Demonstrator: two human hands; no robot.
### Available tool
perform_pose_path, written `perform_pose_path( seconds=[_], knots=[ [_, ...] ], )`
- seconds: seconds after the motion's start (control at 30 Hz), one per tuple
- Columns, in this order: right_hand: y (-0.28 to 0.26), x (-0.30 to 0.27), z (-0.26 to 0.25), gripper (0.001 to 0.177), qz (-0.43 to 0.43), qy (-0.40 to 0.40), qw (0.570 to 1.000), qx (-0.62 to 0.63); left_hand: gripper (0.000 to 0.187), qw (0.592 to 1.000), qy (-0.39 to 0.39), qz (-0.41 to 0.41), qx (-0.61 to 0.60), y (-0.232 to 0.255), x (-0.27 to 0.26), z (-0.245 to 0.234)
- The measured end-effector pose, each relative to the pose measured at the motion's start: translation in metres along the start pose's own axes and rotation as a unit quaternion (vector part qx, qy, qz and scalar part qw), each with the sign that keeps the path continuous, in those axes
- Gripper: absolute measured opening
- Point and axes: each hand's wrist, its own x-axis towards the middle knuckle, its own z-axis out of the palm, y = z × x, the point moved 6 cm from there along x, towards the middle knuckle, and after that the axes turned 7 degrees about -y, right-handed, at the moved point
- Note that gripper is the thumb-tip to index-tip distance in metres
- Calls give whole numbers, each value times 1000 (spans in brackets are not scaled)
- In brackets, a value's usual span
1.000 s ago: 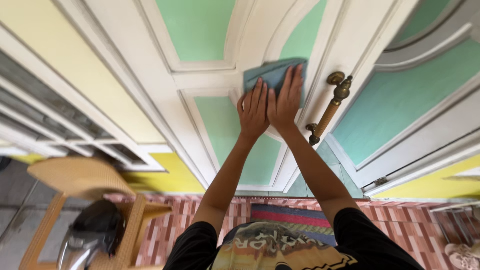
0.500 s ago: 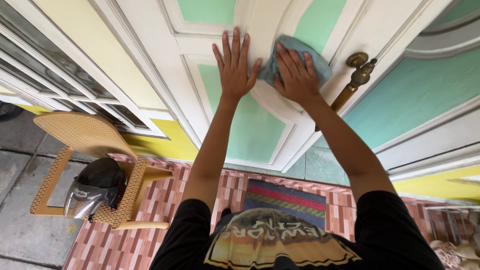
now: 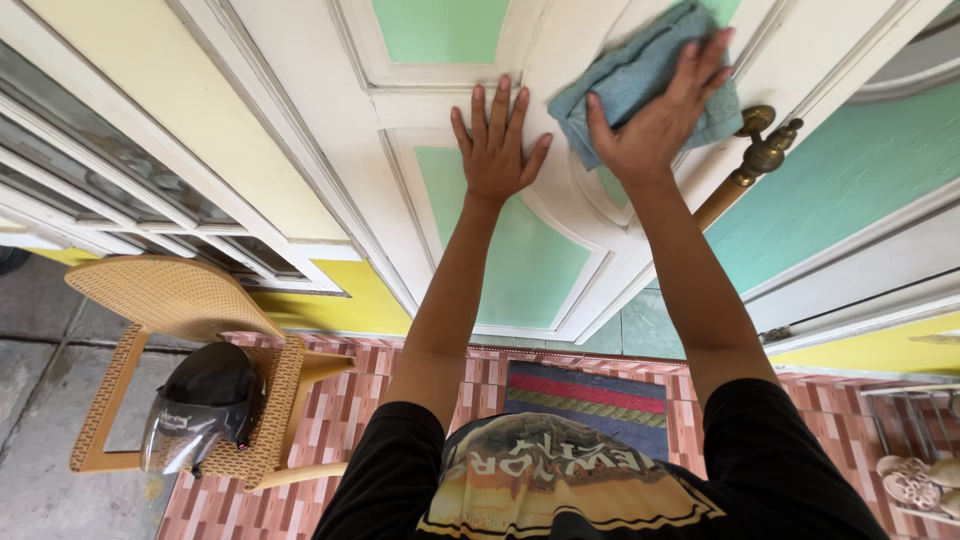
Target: The person wipes the surface of a white and mint-green door with a blue cloth, moving from the upper panels down to the lower edge. The person uses both hands to hold the cloth and apply pressure while cleaning the door's flat and recessed areas.
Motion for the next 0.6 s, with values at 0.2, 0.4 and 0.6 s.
perform_pose_path(
  seconds=[0.2, 0.4, 0.6],
  knots=[
    [-15, -3, 12, 86, 29, -21, 987, -159, 60, 1000, 9, 8, -1, -2, -1, 0],
    [-24, -48, 32, 63, -77, -161, 968, -177, 60, 1000, 6, 10, -4, -3, -2, 1],
    [-29, -104, 12, 52, -213, -216, 920, -248, 59, 1000, 2, 15, -10, -4, 0, 0]
  ],
)
